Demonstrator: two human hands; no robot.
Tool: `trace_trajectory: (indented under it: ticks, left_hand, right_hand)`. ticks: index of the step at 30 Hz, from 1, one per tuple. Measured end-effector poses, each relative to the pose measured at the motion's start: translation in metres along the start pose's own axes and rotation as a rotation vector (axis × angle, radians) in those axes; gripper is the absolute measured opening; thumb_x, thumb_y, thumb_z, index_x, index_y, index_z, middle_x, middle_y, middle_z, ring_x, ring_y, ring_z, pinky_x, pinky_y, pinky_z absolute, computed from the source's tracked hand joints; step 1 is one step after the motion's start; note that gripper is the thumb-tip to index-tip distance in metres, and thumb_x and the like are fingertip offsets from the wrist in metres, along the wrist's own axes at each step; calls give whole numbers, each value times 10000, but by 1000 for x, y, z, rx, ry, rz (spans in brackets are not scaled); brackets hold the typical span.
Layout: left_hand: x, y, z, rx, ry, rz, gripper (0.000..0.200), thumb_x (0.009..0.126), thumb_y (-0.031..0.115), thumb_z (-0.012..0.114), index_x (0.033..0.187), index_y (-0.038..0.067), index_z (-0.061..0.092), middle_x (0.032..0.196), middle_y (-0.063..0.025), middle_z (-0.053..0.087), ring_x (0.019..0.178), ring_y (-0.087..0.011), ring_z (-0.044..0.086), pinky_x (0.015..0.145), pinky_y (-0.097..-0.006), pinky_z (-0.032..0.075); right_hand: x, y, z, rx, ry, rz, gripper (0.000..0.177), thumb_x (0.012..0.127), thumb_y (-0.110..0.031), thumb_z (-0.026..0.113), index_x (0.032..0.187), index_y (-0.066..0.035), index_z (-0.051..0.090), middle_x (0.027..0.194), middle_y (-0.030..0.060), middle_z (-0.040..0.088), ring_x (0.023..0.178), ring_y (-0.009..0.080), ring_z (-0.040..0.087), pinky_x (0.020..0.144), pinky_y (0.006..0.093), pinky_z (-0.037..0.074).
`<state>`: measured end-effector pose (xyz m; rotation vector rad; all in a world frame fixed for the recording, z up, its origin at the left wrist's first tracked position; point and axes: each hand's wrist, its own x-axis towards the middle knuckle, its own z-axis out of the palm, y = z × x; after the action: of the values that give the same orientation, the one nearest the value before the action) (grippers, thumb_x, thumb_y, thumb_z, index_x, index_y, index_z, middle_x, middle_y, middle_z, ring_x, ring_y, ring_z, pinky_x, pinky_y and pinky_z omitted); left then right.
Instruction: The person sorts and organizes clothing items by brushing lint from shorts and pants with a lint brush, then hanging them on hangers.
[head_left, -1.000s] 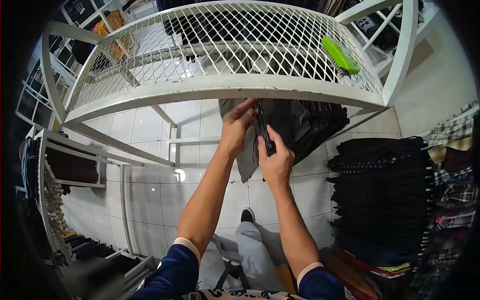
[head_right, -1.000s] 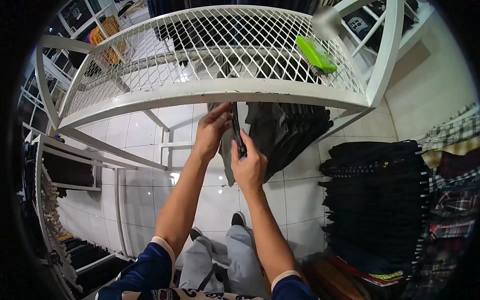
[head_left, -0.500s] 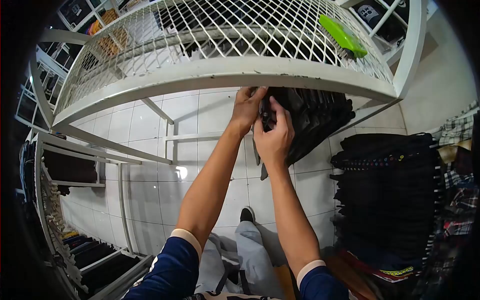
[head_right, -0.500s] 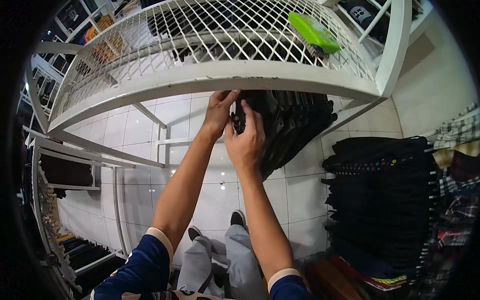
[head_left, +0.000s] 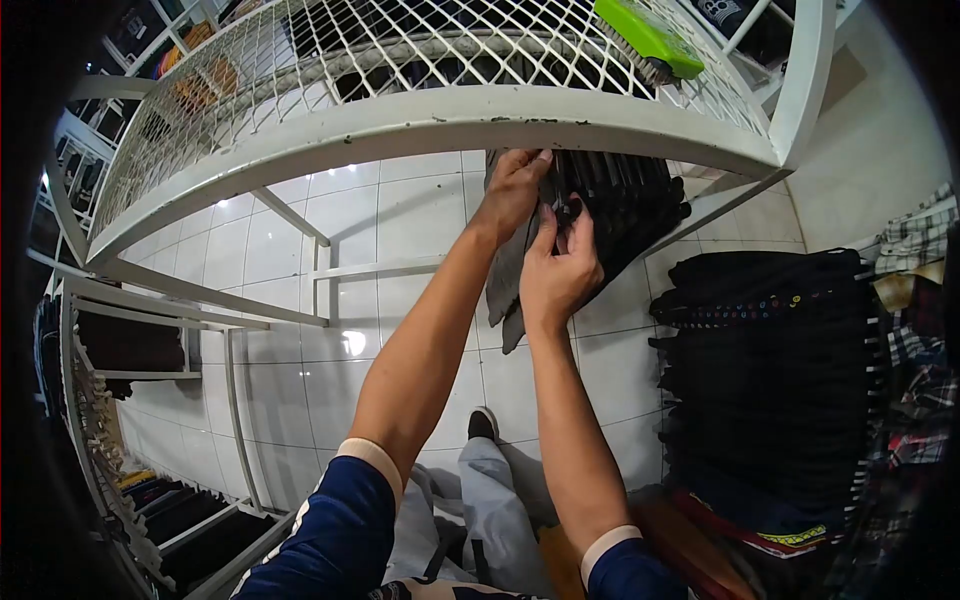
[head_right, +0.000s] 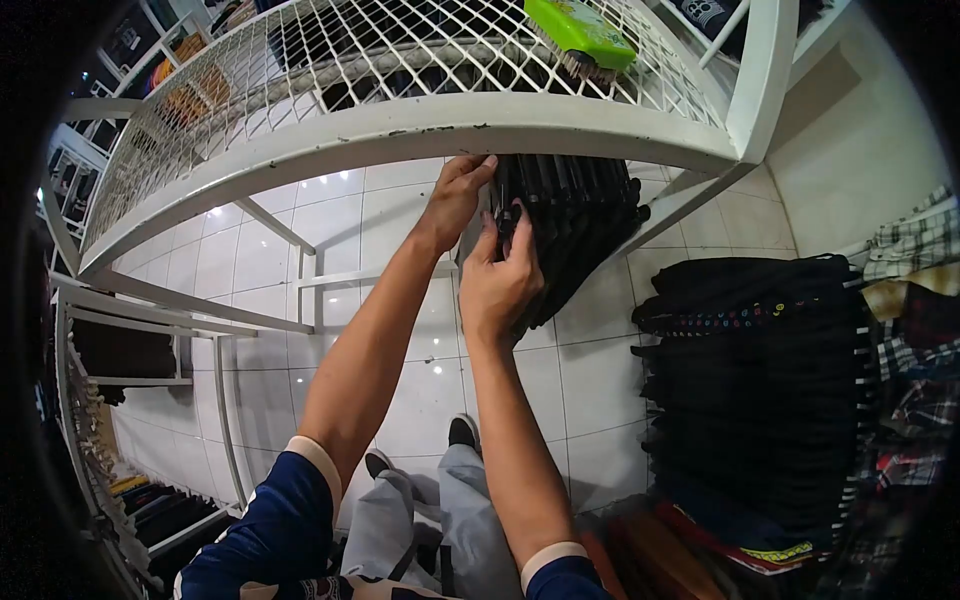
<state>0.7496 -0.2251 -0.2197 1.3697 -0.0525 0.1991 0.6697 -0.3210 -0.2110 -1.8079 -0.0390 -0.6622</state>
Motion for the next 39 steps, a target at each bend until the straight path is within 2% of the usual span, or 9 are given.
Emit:
trace_trajectory:
  ticks: [2, 6, 14, 15, 19, 22, 28, 34, 39]
  left_hand:
    - [0, 2, -1, 8, -5, -6, 362, 1062, 215, 555, 1312, -27, 656, 1262, -77, 696, 1190, -147, 580, 1106, -320, 373]
    - [-6, 13, -4, 35, -26, -50, 391, 1064, 238, 559, 1341, -28, 630, 1285, -83, 679, 1213, -153, 562, 1107, -323, 369]
    - [-12, -3, 1, 331, 50, -36, 429, 1079, 209, 522, 1446, -13, 550, 1449, -123, 585, 1374, -235, 501, 1179, -349, 326]
    - [-17, -13, 10, 27, 51, -24, 467, 1083, 175, 500, 1518, 6, 475, 1527, -140, 518, 1445, -248, 440, 1212, -356, 299]
    - [-74, -5, 31, 26, 90, 70, 501, 1082, 145, 484, 1560, 15, 413, 1566, -149, 476, 1469, -250, 408, 1216, -357, 299]
    - [-102, -13, 35, -101, 106, -67, 488, 1078, 93, 444, 1554, -9, 412, 1584, -186, 456, 1472, -260, 416, 1208, -325, 288]
    - [-147, -19, 33, 78, 40, -17, 486, 1065, 66, 455, 1541, -23, 415, 1541, -204, 505, 1434, -253, 468, 1170, -331, 341]
    - [-260, 18, -15, 105, 210, -302, 441, 1092, 196, 513, 1472, -28, 513, 1354, -167, 659, 1252, -220, 608, 1098, -340, 428]
    - [-366, 94, -66, 53, 346, -391, 386, 1083, 169, 534, 1409, -34, 569, 1261, -155, 701, 1189, -200, 653, 1039, -325, 495]
  right_hand:
    - [-4, -8, -1, -186, -8, -70, 343, 966, -99, 690, 1269, 54, 636, 1062, 262, 732, 1013, 324, 752, 758, 383, 609]
    - [-16, -6, -5, -75, 97, -79, 400, 954, -84, 695, 1331, 31, 627, 1056, 256, 730, 920, 329, 750, 715, 363, 600]
    - [-3, 4, -28, -248, 113, -157, 223, 901, -109, 783, 1103, -15, 773, 812, 122, 736, 651, 251, 710, 560, 344, 537]
    - [-4, 4, -31, -207, 98, -153, 196, 891, -100, 793, 1076, -36, 784, 794, 113, 732, 642, 244, 709, 557, 330, 541]
    - [-9, -1, -45, -222, 69, -112, 198, 899, -76, 780, 1093, -41, 770, 839, 89, 727, 658, 235, 708, 570, 314, 554]
    - [-6, -2, -54, -203, 144, -157, 229, 923, -75, 743, 1150, -48, 747, 923, 90, 718, 664, 229, 694, 569, 315, 550]
    - [-28, -6, -73, -189, -95, -38, 322, 924, -59, 704, 1246, -49, 700, 1021, 116, 697, 647, 214, 642, 577, 318, 519]
    - [-97, -59, -109, -91, -285, 164, 250, 981, -86, 688, 1213, 6, 702, 1063, 118, 686, 802, 164, 708, 633, 260, 566]
    - [-156, -129, -74, 38, -522, 102, 197, 941, -56, 681, 1127, -35, 742, 968, 124, 703, 720, 216, 691, 603, 304, 553]
